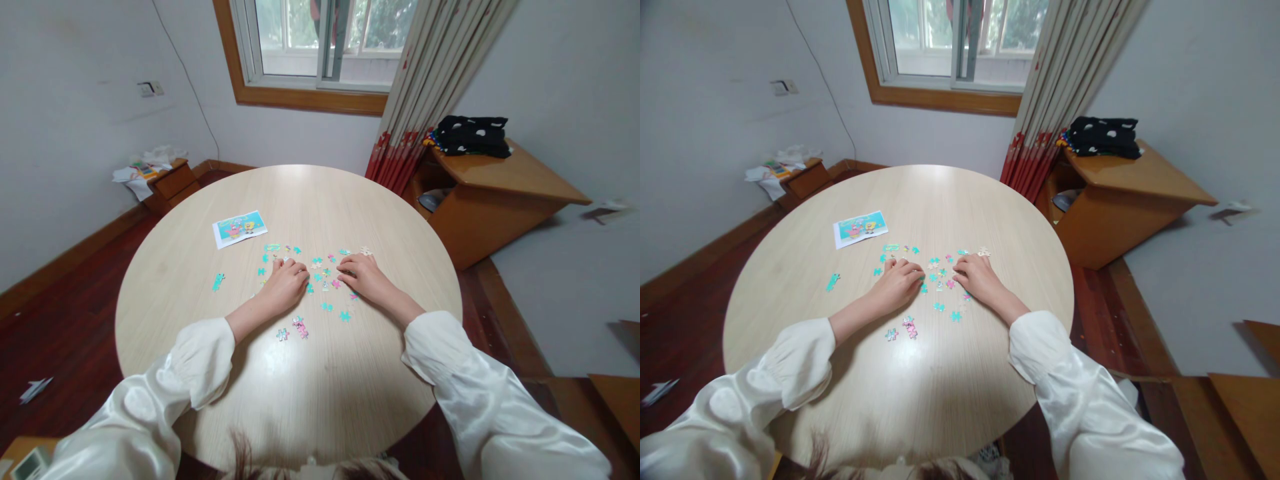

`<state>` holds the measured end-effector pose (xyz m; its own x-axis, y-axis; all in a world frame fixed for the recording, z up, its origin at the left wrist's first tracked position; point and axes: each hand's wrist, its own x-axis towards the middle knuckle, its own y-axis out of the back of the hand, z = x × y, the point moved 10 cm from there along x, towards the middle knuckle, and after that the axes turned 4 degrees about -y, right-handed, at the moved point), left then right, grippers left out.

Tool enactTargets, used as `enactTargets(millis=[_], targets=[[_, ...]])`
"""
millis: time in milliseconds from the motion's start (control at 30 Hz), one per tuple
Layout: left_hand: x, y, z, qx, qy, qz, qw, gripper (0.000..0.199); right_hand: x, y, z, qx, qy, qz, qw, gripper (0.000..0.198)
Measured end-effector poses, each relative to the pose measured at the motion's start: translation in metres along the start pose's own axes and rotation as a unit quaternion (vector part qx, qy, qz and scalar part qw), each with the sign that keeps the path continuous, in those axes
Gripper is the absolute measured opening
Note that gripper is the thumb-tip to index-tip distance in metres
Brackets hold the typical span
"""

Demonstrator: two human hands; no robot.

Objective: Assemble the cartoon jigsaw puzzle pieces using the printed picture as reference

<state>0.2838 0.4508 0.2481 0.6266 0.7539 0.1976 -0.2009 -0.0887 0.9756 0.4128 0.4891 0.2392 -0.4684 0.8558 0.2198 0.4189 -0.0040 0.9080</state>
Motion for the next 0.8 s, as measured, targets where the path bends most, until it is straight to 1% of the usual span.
enactTargets(millis=[67,200,233,300,367,400,433,500,567,633,700,800], targets=[[0.003,-0.004,-0.001,0.000,0.004,-0.007,1.000,0.026,0.001,-0.001,-0.003,-0.017,0.006,-0.007,1.000,0.013],[0.005,-0.008,-0.001,0.000,0.008,-0.006,1.000,0.026,0.002,0.003,-0.012,-0.054,0.037,0.012,0.998,0.020],[0.005,-0.008,-0.001,-0.001,0.009,-0.006,1.000,0.025,0.004,0.006,-0.011,-0.056,0.032,0.021,0.998,0.021],[0.005,-0.007,-0.002,-0.009,0.012,-0.003,1.000,0.024,0.009,0.013,-0.005,-0.041,-0.002,0.047,0.998,0.022],[0.005,-0.004,-0.003,-0.024,0.016,0.005,1.000,0.022,0.015,0.019,0.005,0.016,-0.060,0.070,0.996,0.024],[0.005,-0.002,-0.004,-0.033,0.022,0.013,0.999,0.021,0.017,0.019,0.011,0.066,-0.092,0.072,0.991,0.025],[0.005,0.001,-0.006,-0.044,0.029,0.024,0.998,0.019,0.019,0.017,0.015,0.126,-0.121,0.065,0.983,0.026],[0.004,0.010,-0.009,-0.067,0.045,0.056,0.995,0.014,0.022,0.007,0.016,0.247,-0.158,0.032,0.956,0.029],[0.004,0.019,-0.010,-0.091,0.057,0.092,0.990,0.014,0.022,-0.002,0.009,0.333,-0.165,0.003,0.928,0.033],[0.004,0.025,-0.009,-0.114,0.061,0.117,0.985,0.016,0.022,-0.007,-0.002,0.379,-0.157,-0.014,0.912,0.037],[0.005,0.028,-0.007,-0.133,0.062,0.129,0.981,0.016,0.021,-0.011,-0.011,0.401,-0.153,-0.028,0.903,0.042],[0.005,0.029,-0.003,-0.148,0.063,0.125,0.979,0.014,0.019,-0.017,-0.019,0.406,-0.151,-0.045,0.900,0.043]])
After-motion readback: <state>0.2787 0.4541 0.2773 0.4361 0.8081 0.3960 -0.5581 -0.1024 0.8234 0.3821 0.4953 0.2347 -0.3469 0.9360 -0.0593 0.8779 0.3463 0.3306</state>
